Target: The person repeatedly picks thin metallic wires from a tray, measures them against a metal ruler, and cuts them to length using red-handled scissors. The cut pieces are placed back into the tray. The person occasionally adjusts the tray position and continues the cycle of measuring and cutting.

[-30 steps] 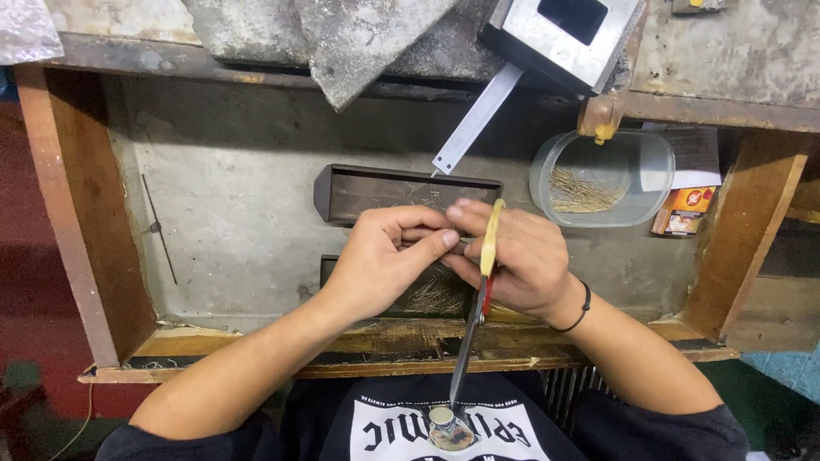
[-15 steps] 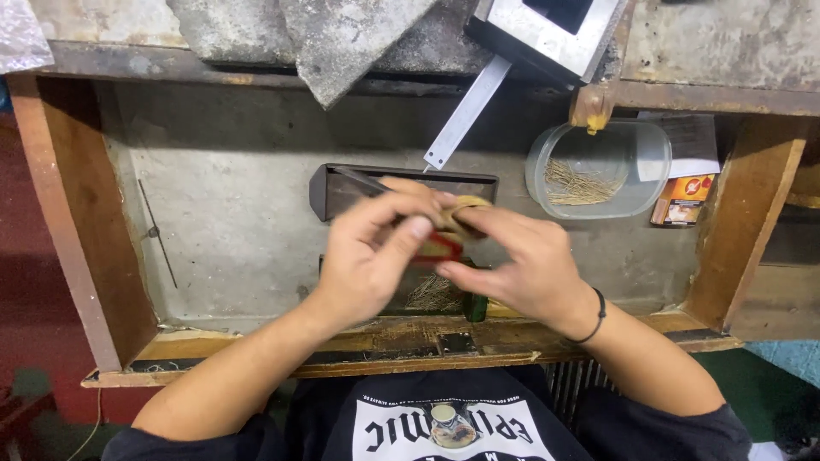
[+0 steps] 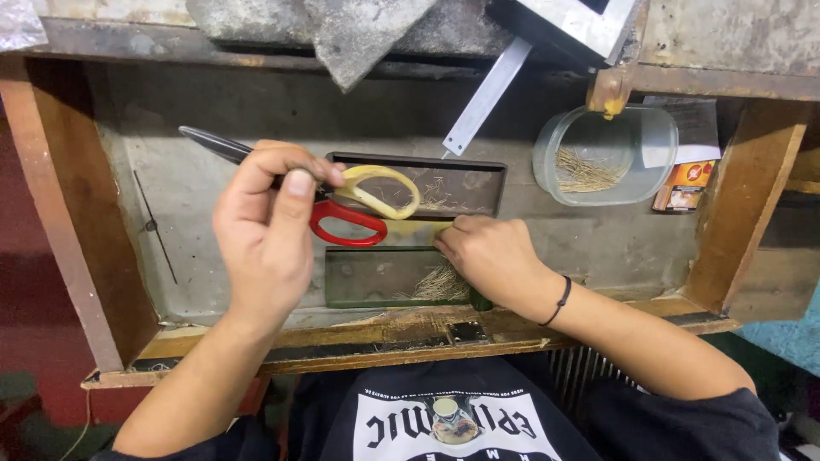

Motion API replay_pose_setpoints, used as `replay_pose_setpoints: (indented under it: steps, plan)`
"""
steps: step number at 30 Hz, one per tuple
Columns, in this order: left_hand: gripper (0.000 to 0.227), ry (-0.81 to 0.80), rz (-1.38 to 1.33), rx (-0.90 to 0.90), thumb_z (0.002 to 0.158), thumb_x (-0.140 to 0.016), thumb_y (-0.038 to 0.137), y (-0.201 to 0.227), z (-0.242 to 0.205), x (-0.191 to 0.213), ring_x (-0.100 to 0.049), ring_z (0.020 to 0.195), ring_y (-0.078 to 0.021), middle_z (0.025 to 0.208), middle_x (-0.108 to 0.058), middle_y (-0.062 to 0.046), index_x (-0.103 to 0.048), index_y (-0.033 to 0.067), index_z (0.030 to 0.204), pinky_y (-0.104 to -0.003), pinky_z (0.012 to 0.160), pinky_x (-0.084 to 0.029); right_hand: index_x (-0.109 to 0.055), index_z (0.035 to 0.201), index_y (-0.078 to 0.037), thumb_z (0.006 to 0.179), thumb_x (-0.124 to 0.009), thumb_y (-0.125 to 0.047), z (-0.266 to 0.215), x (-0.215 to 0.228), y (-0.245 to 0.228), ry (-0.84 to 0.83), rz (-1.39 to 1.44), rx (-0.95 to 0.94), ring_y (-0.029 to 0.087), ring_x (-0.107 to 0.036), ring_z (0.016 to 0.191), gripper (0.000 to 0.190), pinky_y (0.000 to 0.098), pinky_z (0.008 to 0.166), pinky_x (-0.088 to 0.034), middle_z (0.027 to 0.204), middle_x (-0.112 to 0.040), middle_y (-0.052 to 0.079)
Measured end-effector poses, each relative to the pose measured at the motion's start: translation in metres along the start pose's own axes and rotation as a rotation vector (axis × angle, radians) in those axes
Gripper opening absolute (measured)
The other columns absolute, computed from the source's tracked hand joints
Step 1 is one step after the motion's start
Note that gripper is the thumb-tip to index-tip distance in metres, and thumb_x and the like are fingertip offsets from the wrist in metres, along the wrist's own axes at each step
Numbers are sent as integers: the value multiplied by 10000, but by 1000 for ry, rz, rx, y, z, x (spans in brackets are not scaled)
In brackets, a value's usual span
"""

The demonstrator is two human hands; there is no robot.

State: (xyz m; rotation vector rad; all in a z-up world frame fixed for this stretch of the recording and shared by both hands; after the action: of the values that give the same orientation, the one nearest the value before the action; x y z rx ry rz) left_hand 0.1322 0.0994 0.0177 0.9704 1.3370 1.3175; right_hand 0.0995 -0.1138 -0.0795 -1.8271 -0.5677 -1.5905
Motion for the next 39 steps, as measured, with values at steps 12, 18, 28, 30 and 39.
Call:
replay_pose_setpoints:
  steps: [12,18,28,30,39]
  plan:
    - [188,-33,44,53,1074,-510,180,-3,1,-2,-642,946,-194,962,-607,-85,-591,23,1010,-306,894,-569,-623,754,-164,949,-672,-127,-3,-15,-4,-34,-55,15,196,-565,484,204,359,340,-358,621,-577,-4]
    - [195,-50,66,67,1074,-506,187,-5,0,-6,-639,948,-191,967,-615,-87,-592,25,1009,-306,901,-564,-577,759,-153,1015,-666,-165,-1,-2,-7,79,-83,36,196,-532,489,271,356,369,-353,634,-543,6]
    - [178,-57,48,87,1070,-522,181,-10,-1,-7,-641,943,-179,966,-642,-75,-608,33,1021,-294,882,-564,-548,714,-136,1019,-711,-281,5,15,1,120,-28,27,187,-579,526,374,342,398,-387,659,-596,10]
    - [177,-52,58,88,1066,-526,180,-10,-2,-6,-647,949,-179,976,-648,-81,-607,25,1040,-290,881,-563,-598,751,-133,1014,-685,-259,6,18,5,39,5,-12,226,-597,549,304,375,407,-416,684,-612,19]
    - [158,-51,53,84,1056,-545,156,-14,-3,-8,-632,953,-171,994,-647,-81,-626,20,1046,-284,868,-548,-542,684,-156,1008,-758,-314,4,25,0,104,-103,36,181,-569,551,420,347,419,-373,637,-549,2]
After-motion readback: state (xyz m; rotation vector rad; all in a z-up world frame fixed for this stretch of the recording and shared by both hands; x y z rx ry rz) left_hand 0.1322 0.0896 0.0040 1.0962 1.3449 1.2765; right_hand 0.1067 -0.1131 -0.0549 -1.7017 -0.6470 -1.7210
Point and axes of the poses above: each hand's wrist, its own z-axis towards the middle knuckle, its own x-axis out of the back of the hand, y = z × x, the point moved 10 cm from there along z, towards the middle knuckle
